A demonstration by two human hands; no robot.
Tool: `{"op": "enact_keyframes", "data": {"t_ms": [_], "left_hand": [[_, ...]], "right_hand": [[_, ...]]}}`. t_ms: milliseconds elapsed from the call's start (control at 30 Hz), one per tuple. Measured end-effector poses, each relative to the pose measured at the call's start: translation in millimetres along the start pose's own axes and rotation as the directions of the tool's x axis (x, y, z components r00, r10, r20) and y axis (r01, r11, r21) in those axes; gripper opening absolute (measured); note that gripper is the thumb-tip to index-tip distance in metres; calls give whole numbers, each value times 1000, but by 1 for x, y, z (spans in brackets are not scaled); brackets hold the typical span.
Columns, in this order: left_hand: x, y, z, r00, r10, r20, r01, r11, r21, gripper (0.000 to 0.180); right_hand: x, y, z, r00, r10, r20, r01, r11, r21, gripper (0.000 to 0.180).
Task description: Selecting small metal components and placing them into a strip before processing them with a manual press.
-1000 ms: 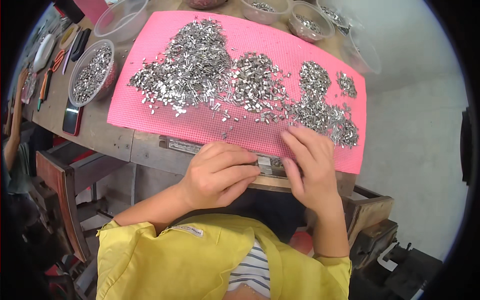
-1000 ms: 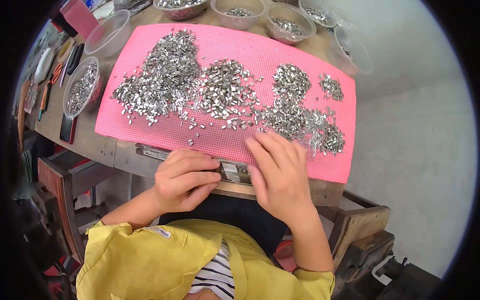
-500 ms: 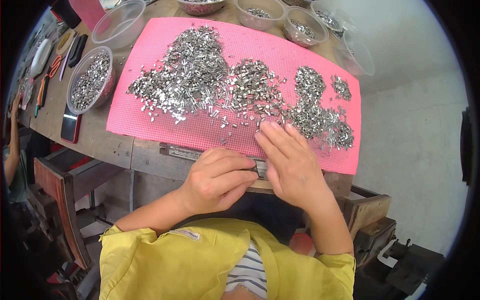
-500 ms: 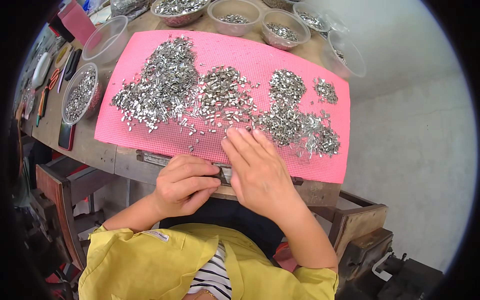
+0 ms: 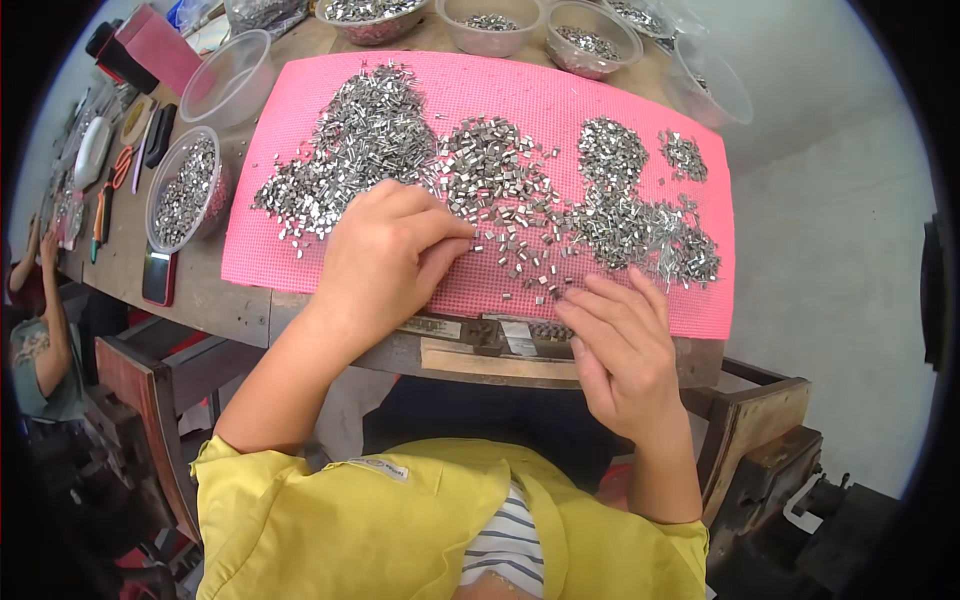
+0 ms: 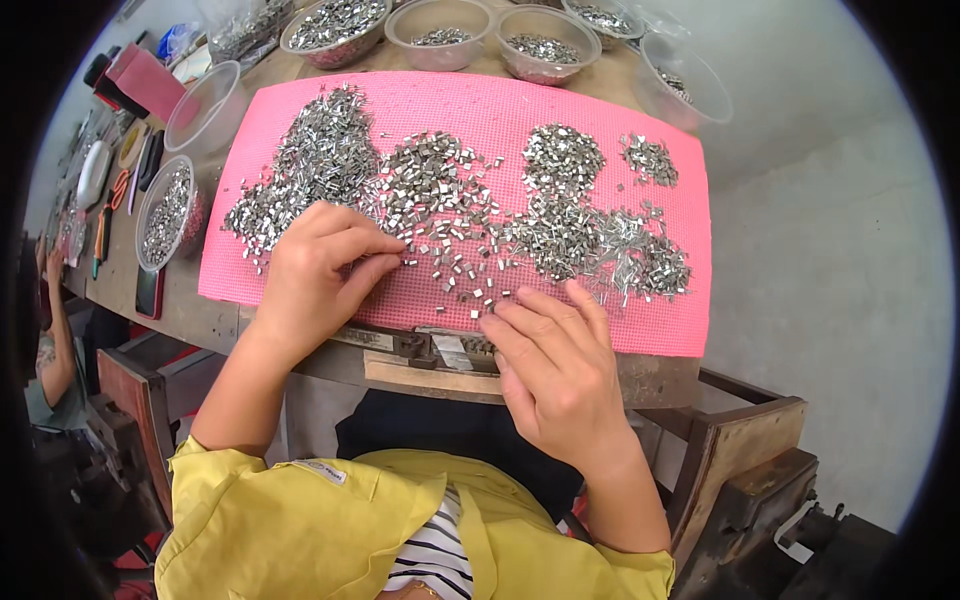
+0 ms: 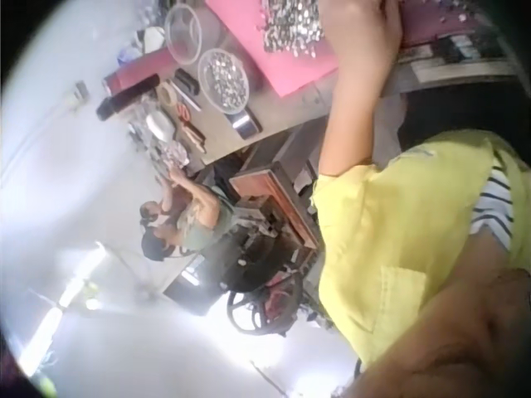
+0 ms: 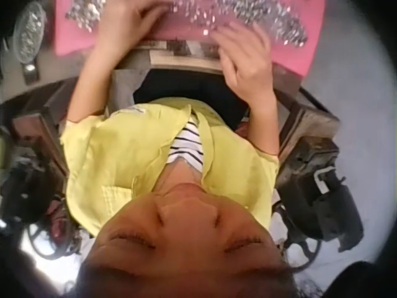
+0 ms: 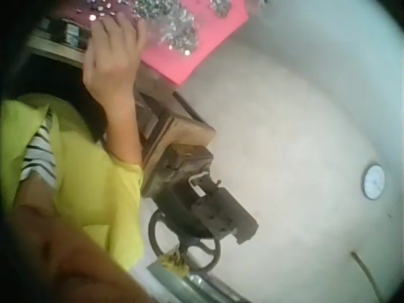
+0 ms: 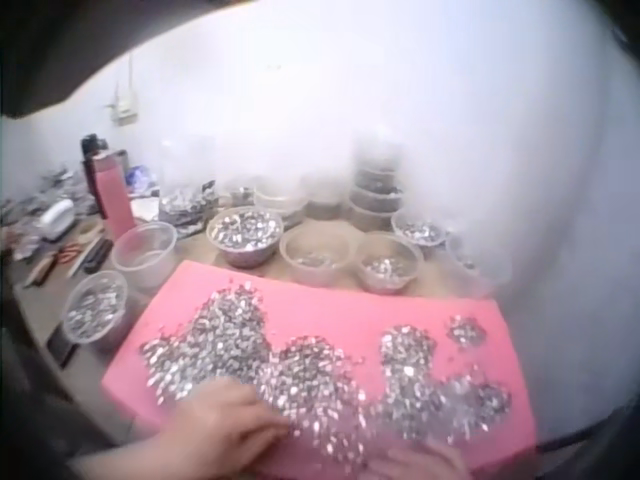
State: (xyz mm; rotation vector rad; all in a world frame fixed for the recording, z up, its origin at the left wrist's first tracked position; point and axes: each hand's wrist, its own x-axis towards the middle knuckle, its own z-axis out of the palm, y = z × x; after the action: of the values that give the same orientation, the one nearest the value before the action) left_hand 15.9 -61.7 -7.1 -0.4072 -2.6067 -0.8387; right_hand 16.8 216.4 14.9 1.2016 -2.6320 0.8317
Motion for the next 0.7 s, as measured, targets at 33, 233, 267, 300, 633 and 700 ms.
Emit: {"op": "enact_keyframes", "data": {"t_ms": [33, 233, 267, 300, 633, 700], "left_hand": [[4, 1, -1, 999, 7, 38, -8, 999, 37, 15], [13, -2, -4, 987, 83, 136, -111, 970, 216, 15], [13, -2, -6, 984, 90, 152, -127, 957, 260, 15], [13, -3, -6, 984, 90, 156, -130, 956, 263, 15], [13, -6, -4, 986, 80, 146, -111, 969, 221, 9], [14, -5, -2, 987, 63, 145, -93, 973, 211, 10]], "right_hand": [[-1, 1, 1, 1000, 3, -7, -3, 1000, 7, 35], [-10, 7, 3, 999, 14, -37, -13, 1000, 24, 34], [-11, 8, 3, 999, 21, -48, -20, 1000, 22, 34], [-13, 9, 3, 998, 27, -59, -26, 999, 20, 34], [-20, 13, 9, 996, 57, -64, -54, 997, 49, 31], [-20, 13, 10, 997, 50, -64, -47, 998, 48, 32]]}}
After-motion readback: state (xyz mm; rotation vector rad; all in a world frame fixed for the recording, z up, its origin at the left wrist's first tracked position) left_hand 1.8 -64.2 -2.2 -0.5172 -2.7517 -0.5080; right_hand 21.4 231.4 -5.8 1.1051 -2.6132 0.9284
